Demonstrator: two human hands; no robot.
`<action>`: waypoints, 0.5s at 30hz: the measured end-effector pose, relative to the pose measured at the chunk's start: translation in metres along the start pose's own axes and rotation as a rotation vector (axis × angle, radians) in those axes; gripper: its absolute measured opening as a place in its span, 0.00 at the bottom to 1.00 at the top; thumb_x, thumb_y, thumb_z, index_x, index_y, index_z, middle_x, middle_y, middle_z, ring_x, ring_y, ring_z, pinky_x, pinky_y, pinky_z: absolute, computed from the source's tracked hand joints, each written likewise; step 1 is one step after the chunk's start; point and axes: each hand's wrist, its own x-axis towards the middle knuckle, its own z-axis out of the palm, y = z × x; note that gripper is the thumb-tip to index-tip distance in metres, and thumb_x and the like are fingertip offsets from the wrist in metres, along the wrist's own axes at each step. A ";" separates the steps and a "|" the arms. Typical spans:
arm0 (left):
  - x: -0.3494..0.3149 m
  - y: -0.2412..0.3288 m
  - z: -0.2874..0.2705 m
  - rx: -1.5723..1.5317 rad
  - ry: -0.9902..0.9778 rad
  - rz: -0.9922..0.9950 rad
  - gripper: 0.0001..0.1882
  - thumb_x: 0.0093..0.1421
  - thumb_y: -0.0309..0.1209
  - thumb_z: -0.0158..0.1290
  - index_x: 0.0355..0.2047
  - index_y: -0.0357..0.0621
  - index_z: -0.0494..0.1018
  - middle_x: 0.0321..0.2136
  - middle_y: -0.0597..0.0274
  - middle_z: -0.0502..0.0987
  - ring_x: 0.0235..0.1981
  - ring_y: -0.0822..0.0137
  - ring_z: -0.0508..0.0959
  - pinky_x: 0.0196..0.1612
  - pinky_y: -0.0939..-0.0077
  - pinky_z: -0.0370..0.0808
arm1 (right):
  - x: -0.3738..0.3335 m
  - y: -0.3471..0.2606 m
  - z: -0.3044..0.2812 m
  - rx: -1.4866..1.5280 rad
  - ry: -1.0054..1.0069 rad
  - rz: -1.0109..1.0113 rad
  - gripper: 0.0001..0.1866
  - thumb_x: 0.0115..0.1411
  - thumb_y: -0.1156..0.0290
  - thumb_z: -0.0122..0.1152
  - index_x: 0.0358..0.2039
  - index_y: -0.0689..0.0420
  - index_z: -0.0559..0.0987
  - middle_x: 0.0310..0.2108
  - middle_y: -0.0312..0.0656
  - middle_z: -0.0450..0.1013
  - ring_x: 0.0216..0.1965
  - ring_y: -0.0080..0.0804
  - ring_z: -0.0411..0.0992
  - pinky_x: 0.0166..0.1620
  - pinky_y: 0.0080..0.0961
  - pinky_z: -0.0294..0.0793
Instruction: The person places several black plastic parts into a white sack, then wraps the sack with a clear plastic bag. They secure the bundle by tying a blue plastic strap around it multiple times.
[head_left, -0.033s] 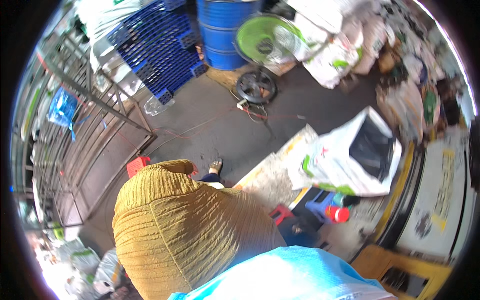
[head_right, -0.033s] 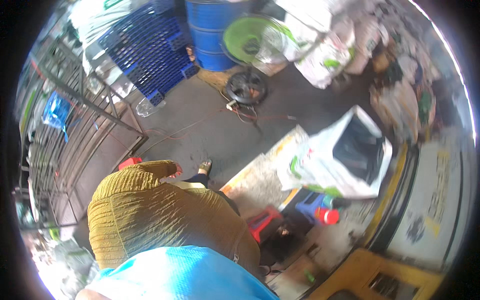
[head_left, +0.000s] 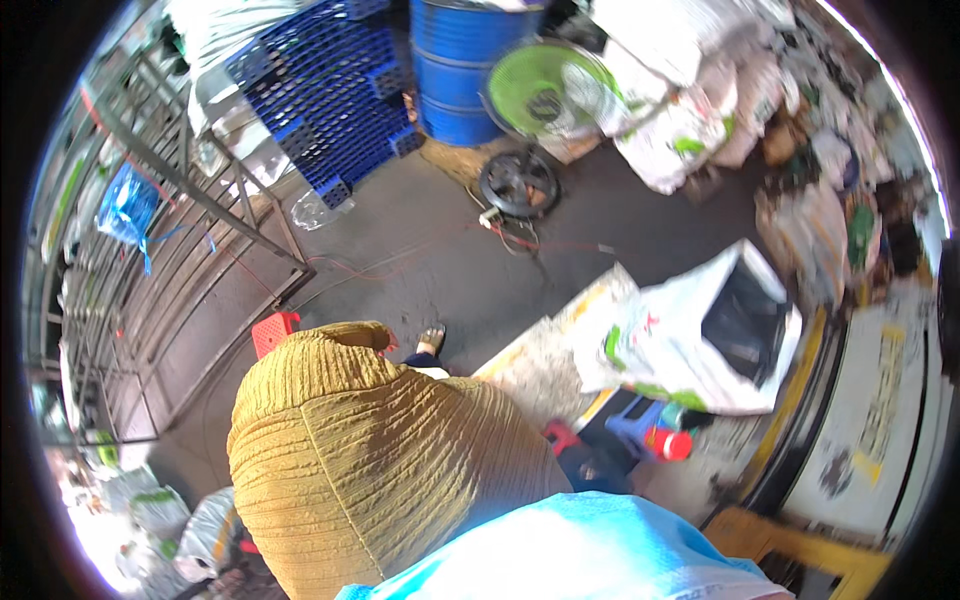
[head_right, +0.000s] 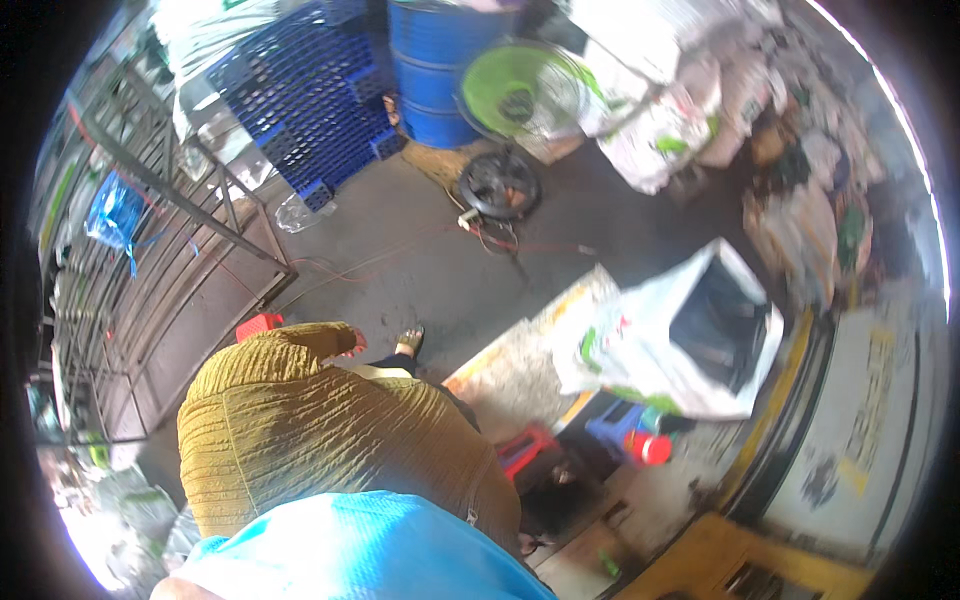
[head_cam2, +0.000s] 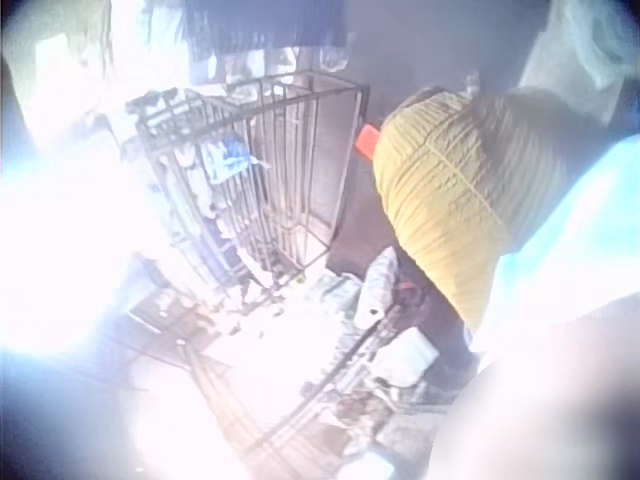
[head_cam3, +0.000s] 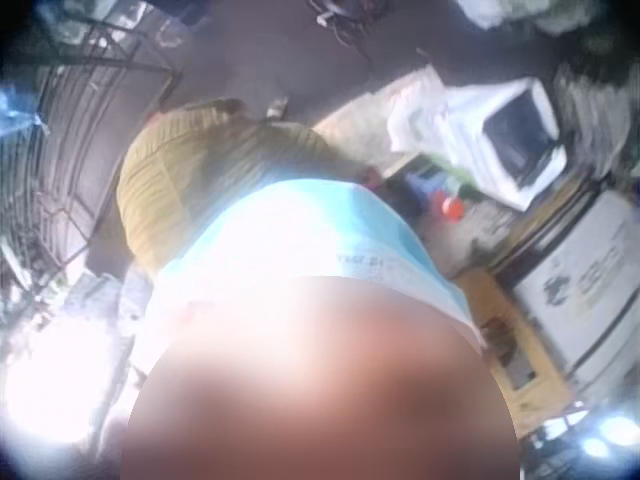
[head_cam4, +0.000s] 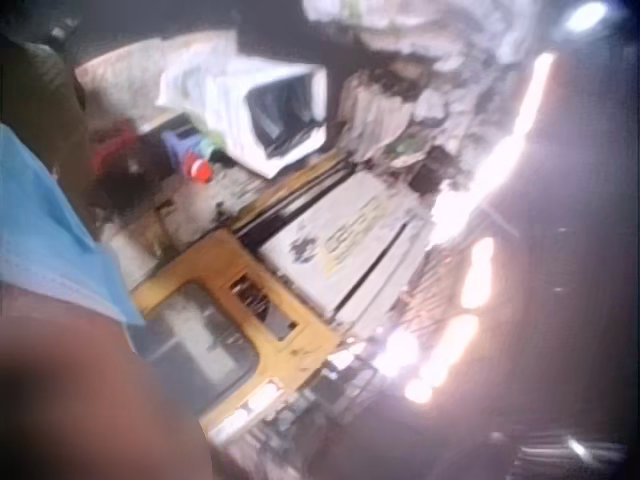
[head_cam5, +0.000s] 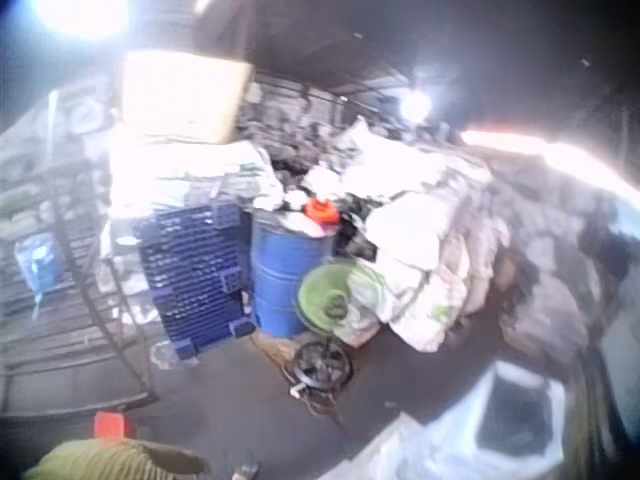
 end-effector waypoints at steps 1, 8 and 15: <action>0.009 0.000 -0.016 -0.043 -0.010 0.022 0.16 0.52 0.40 0.54 0.38 0.46 0.73 0.31 0.63 0.75 0.29 0.66 0.74 0.32 0.69 0.72 | 0.021 -0.022 0.029 -0.031 -0.078 0.025 0.22 0.51 0.57 0.59 0.42 0.57 0.67 0.34 0.40 0.62 0.33 0.31 0.62 0.33 0.31 0.64; -0.004 -0.088 -0.129 -0.508 0.268 0.000 0.16 0.50 0.40 0.56 0.36 0.46 0.74 0.28 0.63 0.75 0.25 0.68 0.73 0.29 0.70 0.72 | 0.137 -0.093 0.140 -0.273 -0.370 0.199 0.18 0.53 0.59 0.58 0.38 0.57 0.68 0.28 0.38 0.62 0.27 0.30 0.62 0.27 0.30 0.64; -0.081 -0.167 -0.161 -0.759 0.912 -0.230 0.14 0.49 0.39 0.57 0.32 0.44 0.75 0.22 0.65 0.75 0.21 0.73 0.73 0.24 0.76 0.71 | 0.230 -0.138 0.169 -0.427 -0.451 0.246 0.14 0.54 0.60 0.57 0.34 0.57 0.69 0.22 0.37 0.62 0.20 0.29 0.61 0.22 0.29 0.63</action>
